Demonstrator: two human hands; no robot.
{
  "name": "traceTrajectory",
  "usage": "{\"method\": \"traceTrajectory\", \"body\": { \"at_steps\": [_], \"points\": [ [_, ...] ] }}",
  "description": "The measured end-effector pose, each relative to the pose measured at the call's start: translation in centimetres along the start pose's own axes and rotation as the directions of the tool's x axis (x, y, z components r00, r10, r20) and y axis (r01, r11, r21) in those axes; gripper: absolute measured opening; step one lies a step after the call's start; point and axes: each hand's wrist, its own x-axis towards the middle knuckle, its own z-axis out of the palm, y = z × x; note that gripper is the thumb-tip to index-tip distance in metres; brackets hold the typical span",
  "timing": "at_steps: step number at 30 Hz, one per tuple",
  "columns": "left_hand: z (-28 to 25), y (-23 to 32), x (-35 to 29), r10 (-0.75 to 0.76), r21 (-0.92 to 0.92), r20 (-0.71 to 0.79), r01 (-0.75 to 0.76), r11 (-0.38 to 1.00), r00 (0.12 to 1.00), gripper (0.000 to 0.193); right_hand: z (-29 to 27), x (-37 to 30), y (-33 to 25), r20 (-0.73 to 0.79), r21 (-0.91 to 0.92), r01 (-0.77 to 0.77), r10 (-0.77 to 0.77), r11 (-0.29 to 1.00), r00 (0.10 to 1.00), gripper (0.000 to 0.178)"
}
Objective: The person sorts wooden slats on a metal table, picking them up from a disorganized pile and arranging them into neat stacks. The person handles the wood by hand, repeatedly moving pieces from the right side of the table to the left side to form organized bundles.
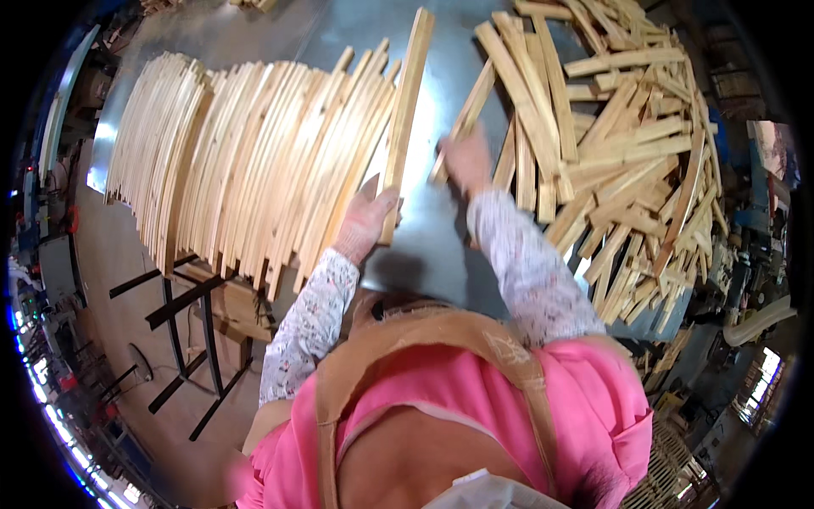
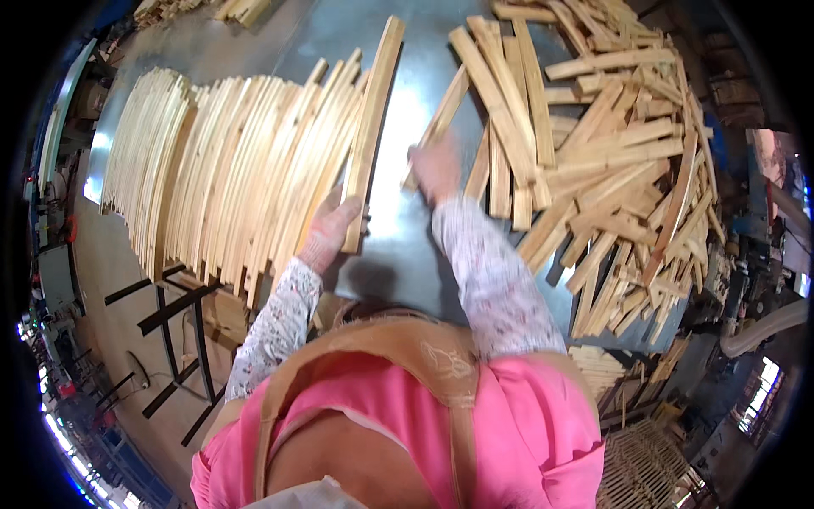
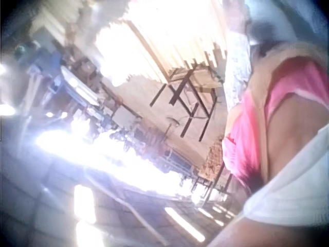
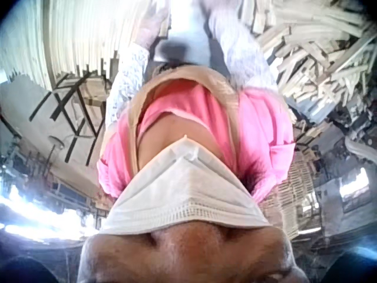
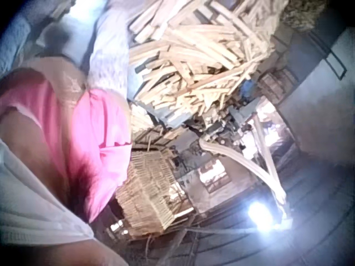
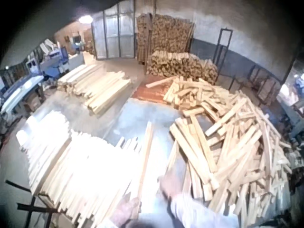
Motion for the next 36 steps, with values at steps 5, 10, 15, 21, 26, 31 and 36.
{"method": "traceTrajectory", "body": {
  "at_steps": [5, 10, 15, 21, 26, 31, 36],
  "points": [
    [-4.6, 2.0, 5.0, 0.216, 0.314, -0.195, -0.148, 0.938, 0.957, 0.069, 8.8, -14.5, 0.1, 0.531, -0.220, 0.337, -0.177, 0.915, 0.829, 0.089],
    [-9.6, 15.1, 14.1, 0.324, 0.776, -0.302, 0.033, 0.630, 0.897, 0.064, 9.7, -11.8, -1.8, 0.799, -0.069, 0.503, -0.255, 0.861, 0.545, 0.064],
    [-19.7, 28.3, 27.9, 0.538, 0.977, -0.172, 0.072, 0.201, 0.825, 0.054, 0.4, -2.9, -4.9, 0.296, -0.191, 0.730, -0.671, 0.656, 0.680, 0.071],
    [-18.9, 39.2, 37.6, 0.786, 0.924, -0.383, 0.209, 0.321, 0.485, 0.064, -7.4, 5.0, 0.9, 0.048, -0.703, 0.303, -0.382, 0.643, 0.923, 0.088],
    [-7.1, 26.5, 33.0, 0.869, 0.662, 0.001, -0.652, 0.370, 0.495, 0.055, -8.0, 5.0, 1.0, 0.044, -0.584, 0.277, -0.310, 0.763, 0.950, 0.086],
    [4.4, 5.6, 17.0, 0.264, 0.375, 0.270, -0.353, 0.857, 0.926, 0.053, -7.7, 2.0, -4.2, 0.169, -0.047, 0.007, 0.001, 0.999, 0.986, 0.054],
    [6.1, 2.1, 6.8, 0.064, 0.593, 0.168, -0.152, 0.791, 0.984, 0.038, -9.4, 3.1, -0.4, -0.231, -0.549, 0.229, -0.409, 0.804, 0.882, 0.059]
  ]
}}
